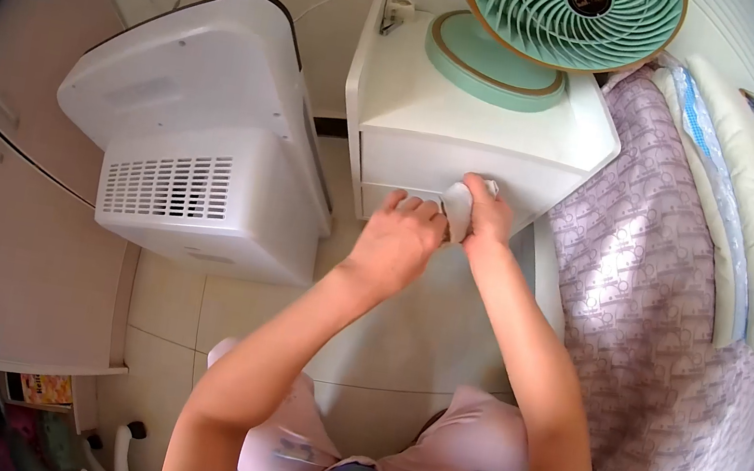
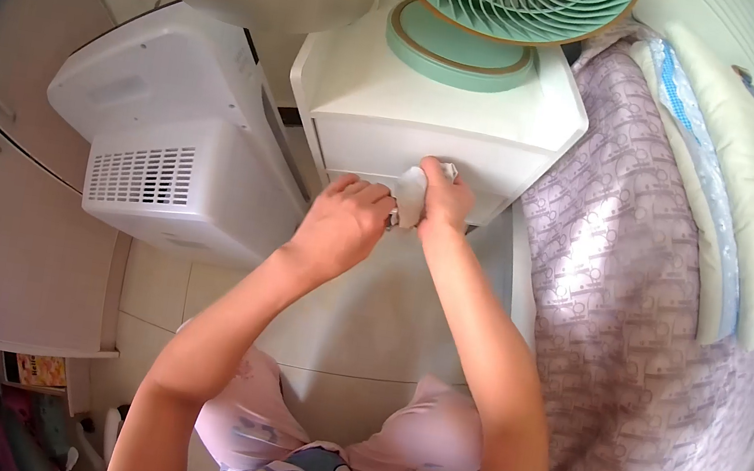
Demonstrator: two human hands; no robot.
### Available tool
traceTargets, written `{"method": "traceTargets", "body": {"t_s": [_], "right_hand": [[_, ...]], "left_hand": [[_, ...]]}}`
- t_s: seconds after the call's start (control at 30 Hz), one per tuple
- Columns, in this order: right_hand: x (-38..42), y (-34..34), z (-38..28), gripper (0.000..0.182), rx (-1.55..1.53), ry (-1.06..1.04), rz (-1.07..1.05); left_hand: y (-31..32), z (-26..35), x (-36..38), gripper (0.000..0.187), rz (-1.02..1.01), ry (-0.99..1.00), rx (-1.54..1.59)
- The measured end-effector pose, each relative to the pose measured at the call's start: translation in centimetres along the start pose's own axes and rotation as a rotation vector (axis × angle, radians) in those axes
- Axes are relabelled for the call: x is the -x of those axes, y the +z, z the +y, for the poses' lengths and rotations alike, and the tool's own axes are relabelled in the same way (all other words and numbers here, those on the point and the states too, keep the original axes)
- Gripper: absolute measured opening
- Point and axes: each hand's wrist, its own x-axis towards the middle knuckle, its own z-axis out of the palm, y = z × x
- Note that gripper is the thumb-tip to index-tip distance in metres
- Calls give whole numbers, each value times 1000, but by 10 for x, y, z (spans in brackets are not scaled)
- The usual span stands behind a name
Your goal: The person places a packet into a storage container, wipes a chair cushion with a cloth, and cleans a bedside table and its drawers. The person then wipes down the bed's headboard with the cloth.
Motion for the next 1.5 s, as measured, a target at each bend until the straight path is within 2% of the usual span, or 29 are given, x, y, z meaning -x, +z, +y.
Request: {"method": "traceTargets", "body": {"t_s": [0.03, 0.13, 0.17, 0.23, 0.3, 0.4, 0.5, 0.57, 0.67, 0.73, 0.83, 0.87, 0.93, 0.97, 1.17, 1.23, 1.33, 1.4, 1.43, 1.5], "right_hand": [[-4, 1, 3, 34, 9, -13, 24], [5, -4, 0, 33, 48, -15, 29], [10, -9, 1, 33, 59, -20, 4], [32, -24, 2, 33, 80, -15, -45], [56, -47, 7, 23, 165, 48, -84], [94, -71, -5, 19, 249, 194, -108], [113, -94, -14, 21, 281, 249, -213], [125, -104, -28, 30, 302, 270, -263], [134, -129, -67, 25, 513, -42, -283], [133, -128, -92, 17, 419, -440, -59], [103, -137, -107, 14, 1245, -1029, 317], [103, -134, -106, 16, 1328, -1041, 325], [109, -118, -97, 21, 1492, -1059, 307], [114, -106, -93, 23, 1503, -1092, 212], [143, -28, -53, 36, 1406, -1239, -277], [142, -11, -42, 37, 1372, -1331, -411], [153, 21, -28, 37, 1321, -1332, -554], [156, 34, -22, 36, 1156, -1185, -767], [153, 36, -24, 37, 1033, -1035, -984], [138, 30, -39, 39, 1020, -1090, -808]], "left_hand": [[-5, -2, 1, 13, -9, -10, -5], [-19, -1, 6, 26, 216, 0, 11], [-25, -1, 8, 42, 203, -10, -12], [-43, 3, 8, 47, 249, -18, -52], [-56, 3, 12, 57, 239, -35, -55], [-63, 2, 26, 50, 148, -80, 53], [-67, -4, 51, 40, -78, -160, 232], [-70, -1, 58, 34, -24, -238, 339], [-72, -6, 65, 30, 12, -303, 371], [-76, -7, 65, 29, 14, -348, 346], [-74, -7, 70, 28, -45, -396, 341], [-73, -8, 71, 29, -69, -426, 347], [-68, -9, 71, 34, 17, -458, 445], [-67, -11, 71, 37, 58, -479, 487], [-76, -16, 67, 61, -23, -691, 694], [-75, -19, 70, 66, -30, -706, 714], [-74, -20, 73, 69, -21, -716, 723], [-75, -22, 73, 69, -25, -691, 643], [-78, -23, 72, 67, -15, -643, 668], [-87, -22, 75, 65, -5, -552, 716]]}}
